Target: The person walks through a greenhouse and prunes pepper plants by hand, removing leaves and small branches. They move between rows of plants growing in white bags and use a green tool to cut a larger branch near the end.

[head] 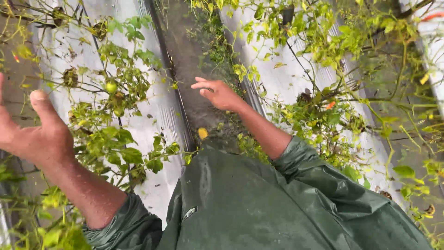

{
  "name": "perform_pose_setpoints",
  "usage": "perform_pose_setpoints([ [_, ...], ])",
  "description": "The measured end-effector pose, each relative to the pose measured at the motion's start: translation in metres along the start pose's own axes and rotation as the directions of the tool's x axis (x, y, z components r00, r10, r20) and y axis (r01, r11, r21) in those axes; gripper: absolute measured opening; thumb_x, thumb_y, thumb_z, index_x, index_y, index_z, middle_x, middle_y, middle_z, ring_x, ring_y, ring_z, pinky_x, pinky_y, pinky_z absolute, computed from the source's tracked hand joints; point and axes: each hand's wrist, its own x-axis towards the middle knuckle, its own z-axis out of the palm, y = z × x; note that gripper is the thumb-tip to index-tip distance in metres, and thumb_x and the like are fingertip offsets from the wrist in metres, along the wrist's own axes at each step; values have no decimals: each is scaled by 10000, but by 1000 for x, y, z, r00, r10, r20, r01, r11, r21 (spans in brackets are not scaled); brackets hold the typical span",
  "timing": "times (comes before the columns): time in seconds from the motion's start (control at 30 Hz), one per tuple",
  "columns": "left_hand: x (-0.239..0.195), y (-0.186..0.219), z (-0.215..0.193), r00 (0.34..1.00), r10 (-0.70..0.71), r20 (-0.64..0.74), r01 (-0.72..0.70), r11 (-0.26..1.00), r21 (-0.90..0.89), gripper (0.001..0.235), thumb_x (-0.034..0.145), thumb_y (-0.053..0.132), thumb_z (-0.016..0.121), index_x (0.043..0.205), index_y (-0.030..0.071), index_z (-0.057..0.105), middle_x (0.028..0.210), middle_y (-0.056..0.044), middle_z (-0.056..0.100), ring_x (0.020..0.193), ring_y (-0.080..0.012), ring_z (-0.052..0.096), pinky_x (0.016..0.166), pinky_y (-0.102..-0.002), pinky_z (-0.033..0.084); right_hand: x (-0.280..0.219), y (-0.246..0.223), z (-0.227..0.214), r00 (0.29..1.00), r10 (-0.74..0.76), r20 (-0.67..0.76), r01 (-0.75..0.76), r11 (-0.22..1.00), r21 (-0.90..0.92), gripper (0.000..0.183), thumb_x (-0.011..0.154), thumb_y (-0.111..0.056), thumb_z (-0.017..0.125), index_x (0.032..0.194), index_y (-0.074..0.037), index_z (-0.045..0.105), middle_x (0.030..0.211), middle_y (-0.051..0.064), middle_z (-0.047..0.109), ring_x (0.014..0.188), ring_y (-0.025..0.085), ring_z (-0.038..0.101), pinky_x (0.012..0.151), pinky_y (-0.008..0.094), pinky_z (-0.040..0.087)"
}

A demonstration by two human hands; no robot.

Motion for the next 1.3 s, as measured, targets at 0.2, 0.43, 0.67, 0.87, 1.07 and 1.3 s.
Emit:
perform_pose_setpoints([
  [0.2, 21, -92, 30, 998, -54, 37, 55, 999, -2, 396, 1105, -116, 771, 1470, -105, 617, 1418, -341, 467, 1311, -509, 495, 1013, -708, 454, 102, -31, -17, 998, -35, -48, 31, 996, -81, 341, 1037, -231, 484, 1315, -179, 674, 1549, 108, 524, 1414, 346, 519, 1149, 563, 409],
  [0.43, 37, -155, 53, 965, -147, 216, 154, 988, -14, 381, 1078, -110, 745, 1438, -161, 635, 1547, -379, 456, 1447, -536, 450, 1130, -694, 432, 172, -43, -36, 997, 20, -77, -19, 1000, 9, 317, 1033, -247, 513, 1310, -196, 659, 1493, 92, 567, 1311, 330, 619, 1094, 555, 527],
  [0.67, 48, -183, 63, 871, -268, 411, 285, 958, 21, 432, 1094, 31, 740, 1472, -123, 599, 1539, -337, 499, 1385, -533, 486, 1052, -726, 454, 245, -45, -55, 997, 69, -14, -68, 995, 75, 350, 1048, -277, 506, 1385, -218, 579, 1493, 76, 533, 1369, 335, 560, 1185, 598, 481],
  [0.87, 65, -188, 74, 802, -368, 471, 377, 923, 78, 451, 1072, 6, 731, 1484, -143, 625, 1505, -375, 588, 1204, -429, 623, 1043, -624, 478, 319, -52, -102, 995, 43, -92, -36, 996, 76, 317, 1030, -148, 509, 1296, -148, 681, 1376, 109, 677, 1242, 243, 691, 903, 357, 602],
  [1.07, 63, -199, 109, 734, -471, 490, 536, 844, 10, 437, 1133, -145, 643, 1547, -204, 517, 1501, -391, 496, 1244, -444, 593, 1130, -540, 452, 393, -42, -175, 989, -9, -145, 16, 999, 51, 282, 1035, -150, 511, 1266, -148, 672, 1419, 117, 638, 1223, 260, 698, 913, 394, 634],
  [1.3, 46, -190, 141, 573, -603, 555, 621, 761, 187, 474, 1142, 9, 678, 1567, -174, 576, 1322, -366, 640, 1252, -447, 613, 1113, -577, 446, 450, -26, -241, 992, -53, -113, 63, 995, 82, 257, 1043, -188, 513, 1238, -153, 676, 1368, 85, 665, 1192, 240, 712, 926, 394, 624],
])
